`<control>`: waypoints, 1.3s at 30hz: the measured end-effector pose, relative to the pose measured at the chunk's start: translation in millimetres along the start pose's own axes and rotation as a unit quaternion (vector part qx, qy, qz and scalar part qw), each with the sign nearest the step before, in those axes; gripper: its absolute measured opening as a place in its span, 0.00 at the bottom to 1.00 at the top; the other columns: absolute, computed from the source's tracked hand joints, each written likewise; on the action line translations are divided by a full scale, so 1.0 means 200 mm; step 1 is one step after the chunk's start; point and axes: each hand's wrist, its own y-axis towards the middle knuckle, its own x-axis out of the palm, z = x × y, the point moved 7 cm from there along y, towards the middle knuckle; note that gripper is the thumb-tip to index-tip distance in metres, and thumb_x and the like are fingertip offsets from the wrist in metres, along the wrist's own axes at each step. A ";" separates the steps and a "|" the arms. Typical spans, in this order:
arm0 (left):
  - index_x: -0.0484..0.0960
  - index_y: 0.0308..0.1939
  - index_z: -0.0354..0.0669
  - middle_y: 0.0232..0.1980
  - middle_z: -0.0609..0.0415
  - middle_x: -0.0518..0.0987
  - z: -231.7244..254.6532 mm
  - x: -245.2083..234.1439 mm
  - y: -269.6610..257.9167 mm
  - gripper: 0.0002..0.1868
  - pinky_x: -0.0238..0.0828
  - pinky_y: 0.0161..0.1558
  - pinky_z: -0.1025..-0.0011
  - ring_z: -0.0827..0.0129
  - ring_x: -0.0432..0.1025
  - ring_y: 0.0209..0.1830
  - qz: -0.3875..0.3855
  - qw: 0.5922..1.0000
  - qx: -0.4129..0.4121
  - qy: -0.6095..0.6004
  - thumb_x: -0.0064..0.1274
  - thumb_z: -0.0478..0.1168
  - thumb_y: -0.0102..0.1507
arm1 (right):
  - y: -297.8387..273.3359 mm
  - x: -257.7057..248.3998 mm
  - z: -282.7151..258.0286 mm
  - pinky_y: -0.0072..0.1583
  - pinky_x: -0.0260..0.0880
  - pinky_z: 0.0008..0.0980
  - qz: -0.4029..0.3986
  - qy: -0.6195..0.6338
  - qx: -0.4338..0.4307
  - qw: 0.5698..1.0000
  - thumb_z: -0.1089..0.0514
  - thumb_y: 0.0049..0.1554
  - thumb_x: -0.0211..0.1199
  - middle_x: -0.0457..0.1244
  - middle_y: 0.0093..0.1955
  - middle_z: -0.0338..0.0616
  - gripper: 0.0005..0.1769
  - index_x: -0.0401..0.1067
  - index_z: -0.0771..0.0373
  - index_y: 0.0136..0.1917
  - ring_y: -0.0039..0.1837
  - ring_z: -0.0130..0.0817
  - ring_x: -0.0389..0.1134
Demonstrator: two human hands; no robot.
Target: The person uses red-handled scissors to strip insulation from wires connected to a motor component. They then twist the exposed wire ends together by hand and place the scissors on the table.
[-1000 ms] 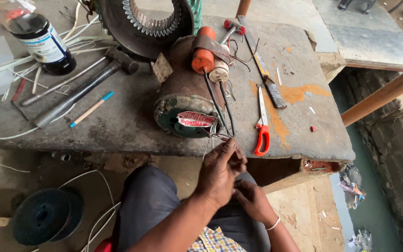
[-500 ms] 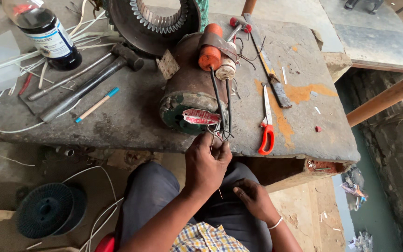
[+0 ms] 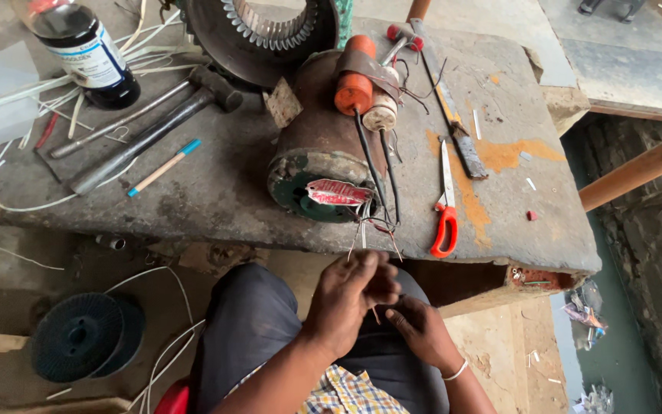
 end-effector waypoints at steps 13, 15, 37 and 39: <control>0.75 0.43 0.41 0.37 0.56 0.77 0.00 0.14 0.10 0.10 0.72 0.40 0.72 0.72 0.74 0.34 -0.072 0.989 -0.013 -0.130 0.51 0.45 0.70 | 0.01 -0.01 0.06 0.48 0.73 0.33 0.023 0.017 0.018 0.999 0.56 0.56 0.66 0.73 0.41 0.47 0.13 0.77 0.67 0.50 0.43 0.30 0.72; 0.75 0.41 0.40 0.32 0.57 0.76 0.09 0.11 0.09 0.10 0.71 0.35 0.74 0.75 0.72 0.29 -0.025 0.991 0.105 0.084 0.52 0.43 0.71 | 0.02 0.02 0.09 0.49 0.74 0.33 0.015 0.043 0.022 0.999 0.56 0.57 0.66 0.74 0.41 0.47 0.12 0.77 0.67 0.49 0.44 0.30 0.73; 0.77 0.50 0.43 0.31 0.54 0.79 0.19 -0.91 -0.07 0.07 0.72 0.30 0.74 0.73 0.76 0.27 0.223 0.867 0.206 0.394 0.51 0.40 0.70 | -0.32 0.64 -0.90 0.56 0.70 0.38 -0.473 0.194 -0.252 0.822 0.48 0.70 0.57 0.68 0.50 0.50 0.20 0.73 0.69 0.52 0.55 0.42 0.72; 0.76 0.49 0.45 0.34 0.55 0.79 0.09 -1.16 -0.03 0.08 0.69 0.26 0.72 0.71 0.74 0.25 0.252 0.929 0.099 0.251 0.52 0.40 0.67 | -0.30 0.59 -0.94 0.55 0.70 0.38 -0.471 0.203 -0.256 0.820 0.46 0.71 0.56 0.68 0.51 0.50 0.22 0.73 0.69 0.53 0.55 0.43 0.72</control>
